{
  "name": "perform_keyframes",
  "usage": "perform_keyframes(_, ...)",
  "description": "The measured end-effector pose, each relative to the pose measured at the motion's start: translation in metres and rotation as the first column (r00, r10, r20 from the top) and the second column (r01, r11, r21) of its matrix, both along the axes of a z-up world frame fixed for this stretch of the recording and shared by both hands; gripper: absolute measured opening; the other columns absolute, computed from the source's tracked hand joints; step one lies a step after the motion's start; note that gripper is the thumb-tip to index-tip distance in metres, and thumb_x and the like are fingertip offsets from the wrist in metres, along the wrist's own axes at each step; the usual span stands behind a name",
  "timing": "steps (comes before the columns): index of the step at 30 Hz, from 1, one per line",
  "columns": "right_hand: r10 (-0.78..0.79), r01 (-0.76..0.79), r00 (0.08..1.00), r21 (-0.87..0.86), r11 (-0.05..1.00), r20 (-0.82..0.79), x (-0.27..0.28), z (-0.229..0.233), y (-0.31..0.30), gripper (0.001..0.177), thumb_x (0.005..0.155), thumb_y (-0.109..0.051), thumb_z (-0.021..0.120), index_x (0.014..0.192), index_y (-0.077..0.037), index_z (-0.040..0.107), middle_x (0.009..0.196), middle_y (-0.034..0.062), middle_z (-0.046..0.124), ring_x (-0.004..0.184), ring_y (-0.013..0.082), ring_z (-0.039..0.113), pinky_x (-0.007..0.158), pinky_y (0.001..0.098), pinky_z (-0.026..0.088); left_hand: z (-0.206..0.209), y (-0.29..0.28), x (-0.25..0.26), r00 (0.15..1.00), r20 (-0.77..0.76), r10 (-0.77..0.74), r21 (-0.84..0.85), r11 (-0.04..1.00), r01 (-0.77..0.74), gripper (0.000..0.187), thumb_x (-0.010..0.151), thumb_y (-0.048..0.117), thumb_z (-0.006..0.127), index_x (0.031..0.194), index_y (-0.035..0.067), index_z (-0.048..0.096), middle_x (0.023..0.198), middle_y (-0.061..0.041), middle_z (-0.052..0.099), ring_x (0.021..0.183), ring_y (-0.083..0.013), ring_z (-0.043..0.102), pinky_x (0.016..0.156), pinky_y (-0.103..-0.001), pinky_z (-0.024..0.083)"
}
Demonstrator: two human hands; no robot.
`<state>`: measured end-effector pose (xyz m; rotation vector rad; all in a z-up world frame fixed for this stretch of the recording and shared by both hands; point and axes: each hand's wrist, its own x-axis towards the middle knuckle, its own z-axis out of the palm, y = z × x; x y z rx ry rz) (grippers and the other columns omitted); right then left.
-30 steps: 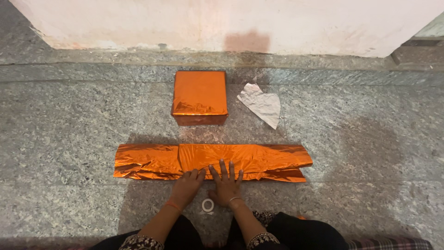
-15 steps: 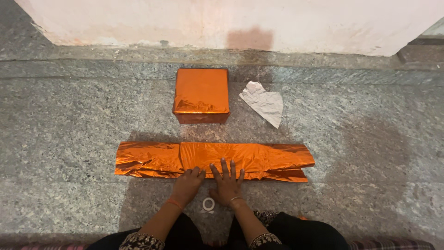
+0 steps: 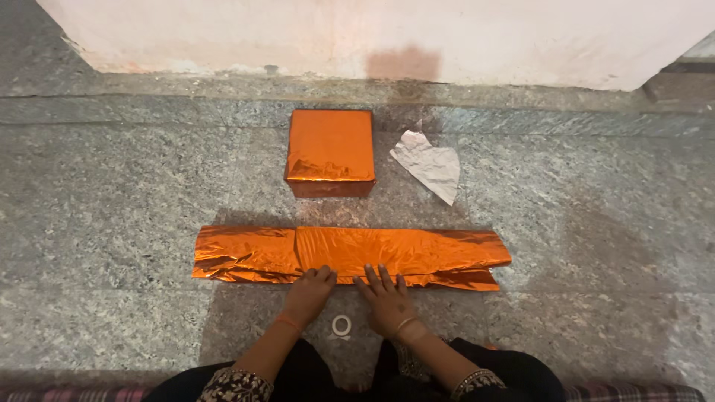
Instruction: The person wraps a small rectangular box with orange metallic paper. They place the box on the paper, fold the paper over the box, and secure the folds with clear tape. The person smooths the paper and folds the ends to complete the wrapping.
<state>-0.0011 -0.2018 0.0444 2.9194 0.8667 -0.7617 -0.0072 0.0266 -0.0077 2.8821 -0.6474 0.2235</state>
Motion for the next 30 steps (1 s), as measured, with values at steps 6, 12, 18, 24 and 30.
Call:
perform_keyframes(6,-0.07,0.067,0.992,0.026,0.997,0.102,-0.016,0.001,0.006,0.085,0.087,-0.027,0.063,0.162,-0.015,0.023,0.166,0.0143,0.019,0.154,0.0352,0.02,0.121,0.0633,0.015,0.004,-0.003,0.0,0.999,-0.036,0.012,0.019,1.0,-0.011,0.027,0.084,0.01,0.062,0.111,0.005,0.067,0.101,-0.007,0.061,0.091,-0.0274,0.067,0.069,-0.039,0.06)
perform_keyframes(12,-0.089,-0.094,0.915,0.421,0.902,0.395,-0.003,-0.025,0.018,0.078,0.082,-0.023,0.067,0.154,-0.011,0.04,0.161,0.0224,0.031,0.15,0.0414,0.029,0.119,0.0553,0.023,0.003,-0.005,0.0,1.0,-0.014,0.012,0.016,1.0,-0.012,0.027,0.084,0.012,0.063,0.11,0.005,0.067,0.099,-0.008,0.061,0.089,-0.0272,0.067,0.07,-0.038,0.06)
perform_keyframes(18,-0.09,-0.071,0.93,0.413,0.908,0.357,0.006,-0.043,0.018,0.082,0.077,-0.022,0.069,0.153,-0.012,0.04,0.16,0.0241,0.029,0.149,0.0425,0.027,0.118,0.0569,0.022,0.006,-0.006,0.002,0.999,-0.035,0.015,0.036,0.999,-0.014,0.027,0.083,0.012,0.062,0.108,0.005,0.067,0.1,-0.008,0.062,0.09,-0.028,0.067,0.071,-0.038,0.06)
perform_keyframes(24,-0.029,-0.118,0.935,0.387,0.914,0.355,0.005,-0.045,0.025,0.095,0.076,-0.032,0.075,0.158,-0.017,0.03,0.163,0.0251,0.022,0.151,0.0418,0.021,0.118,0.0599,0.017,0.005,-0.009,0.006,0.999,-0.037,0.03,0.012,0.999,-0.029,0.026,0.083,0.012,0.062,0.107,0.007,0.069,0.099,-0.007,0.063,0.089,-0.0275,0.067,0.07,-0.038,0.06)
perform_keyframes(30,-0.074,-0.052,0.927,0.321,0.946,0.369,0.004,-0.041,0.031,0.093,0.079,-0.033,0.075,0.16,-0.021,0.03,0.164,0.0215,0.022,0.151,0.0377,0.023,0.119,0.0589,0.016,0.004,-0.01,0.008,0.997,-0.063,0.043,-0.027,0.999,-0.045,0.025,0.082,0.011,0.063,0.106,0.007,0.069,0.1,-0.005,0.063,0.09,-0.0277,0.067,0.07,-0.039,0.06)
